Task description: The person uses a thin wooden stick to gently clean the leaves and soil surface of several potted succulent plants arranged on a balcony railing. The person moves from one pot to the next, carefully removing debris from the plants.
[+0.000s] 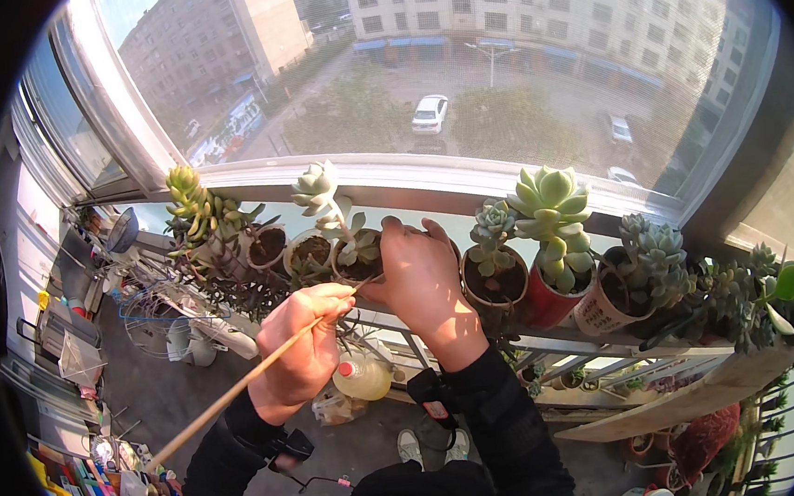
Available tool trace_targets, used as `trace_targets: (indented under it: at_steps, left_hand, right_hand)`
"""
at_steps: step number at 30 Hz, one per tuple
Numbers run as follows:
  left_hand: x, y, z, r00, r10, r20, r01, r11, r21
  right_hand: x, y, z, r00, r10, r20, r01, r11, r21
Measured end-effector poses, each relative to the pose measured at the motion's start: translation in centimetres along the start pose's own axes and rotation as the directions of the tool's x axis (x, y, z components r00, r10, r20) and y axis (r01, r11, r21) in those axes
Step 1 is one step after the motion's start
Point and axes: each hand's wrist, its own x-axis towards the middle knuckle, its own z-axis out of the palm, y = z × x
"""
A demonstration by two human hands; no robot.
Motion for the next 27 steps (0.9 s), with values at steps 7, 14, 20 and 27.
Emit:
trace_targets:
  at_steps: [7, 14, 20, 27]
  left_hand:
    - [0.4, -0.9, 0.5, 0.985, -0.174, 0.006, 0.174, 0.984, -0.045]
    - [-0.7, -1.1, 0.6, 0.996, 0.087, 0.029, -0.085, 0.995, -0.059]
    - [-0.7, -0.8, 0.4, 0.98, 0.117, 0.158, -0.12, 0.993, 0.014]
    - [0.5, -0.6, 0.5, 0.998, 0.057, 0.039, -0.056, 0.998, -0.028]
  right_hand:
    - [0.2, 0.0, 0.2, 0.998, -0.03, -0.064, 0.03, 1.0, -0.003]
    - [0.5, -0.1, 0.3, 0.997, -0.041, -0.071, 0.039, 0.999, -0.03]
    - [0.5, -0.1, -0.2, 0.998, 0.033, 0.055, -0.032, 0.999, -0.02]
    - [0.3, 0.0, -0.3, 0.999, 0.012, 0.052, -0.012, 1.0, -0.012]
